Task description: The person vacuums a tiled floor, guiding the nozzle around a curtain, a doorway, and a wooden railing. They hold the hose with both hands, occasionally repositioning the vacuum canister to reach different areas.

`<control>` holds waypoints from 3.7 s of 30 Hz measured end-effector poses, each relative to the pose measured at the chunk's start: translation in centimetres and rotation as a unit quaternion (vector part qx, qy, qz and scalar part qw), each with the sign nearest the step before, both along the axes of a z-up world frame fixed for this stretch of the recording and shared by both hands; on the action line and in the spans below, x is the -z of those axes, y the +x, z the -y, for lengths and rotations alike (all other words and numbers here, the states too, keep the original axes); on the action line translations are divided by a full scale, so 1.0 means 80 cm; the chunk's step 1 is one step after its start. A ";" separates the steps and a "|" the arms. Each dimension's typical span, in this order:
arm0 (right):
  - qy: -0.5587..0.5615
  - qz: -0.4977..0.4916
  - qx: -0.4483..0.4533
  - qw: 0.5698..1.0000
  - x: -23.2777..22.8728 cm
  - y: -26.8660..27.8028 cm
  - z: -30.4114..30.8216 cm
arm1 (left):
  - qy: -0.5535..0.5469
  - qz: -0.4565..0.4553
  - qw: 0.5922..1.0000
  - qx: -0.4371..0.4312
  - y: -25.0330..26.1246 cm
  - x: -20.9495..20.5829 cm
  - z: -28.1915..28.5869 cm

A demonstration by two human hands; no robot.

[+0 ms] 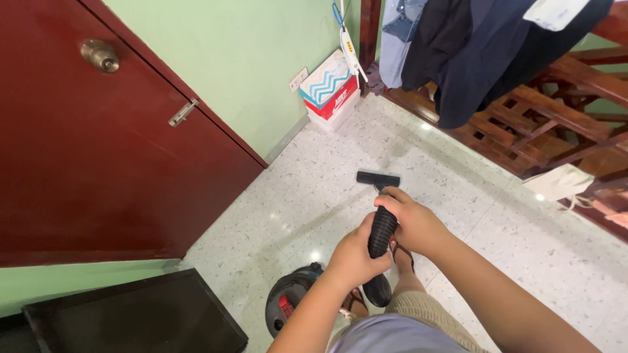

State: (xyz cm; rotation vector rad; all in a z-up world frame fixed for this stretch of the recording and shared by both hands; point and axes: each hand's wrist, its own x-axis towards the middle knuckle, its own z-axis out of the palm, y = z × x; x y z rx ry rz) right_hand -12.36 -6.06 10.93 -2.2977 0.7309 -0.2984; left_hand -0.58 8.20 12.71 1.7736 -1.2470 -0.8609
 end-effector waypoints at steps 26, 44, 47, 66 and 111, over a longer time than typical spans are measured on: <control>0.028 -0.035 -0.128 0.991 0.284 0.059 0.368 | 0.204 -0.034 0.977 -0.041 -0.010 0.172 0.236; -0.074 -0.100 -0.001 0.992 0.063 0.024 0.062 | -0.018 0.037 0.994 -0.105 -0.015 0.090 0.056; -0.062 -0.099 0.019 0.993 0.024 0.012 0.017 | 0.001 0.052 0.995 -0.081 -0.011 0.043 0.019; -0.115 -0.147 0.047 0.981 0.113 0.009 0.115 | 0.065 0.104 0.992 -0.028 -0.009 0.128 0.121; -0.081 -0.157 0.140 0.974 -0.037 -0.063 -0.005 | -0.026 0.107 0.994 0.023 -0.069 0.025 0.042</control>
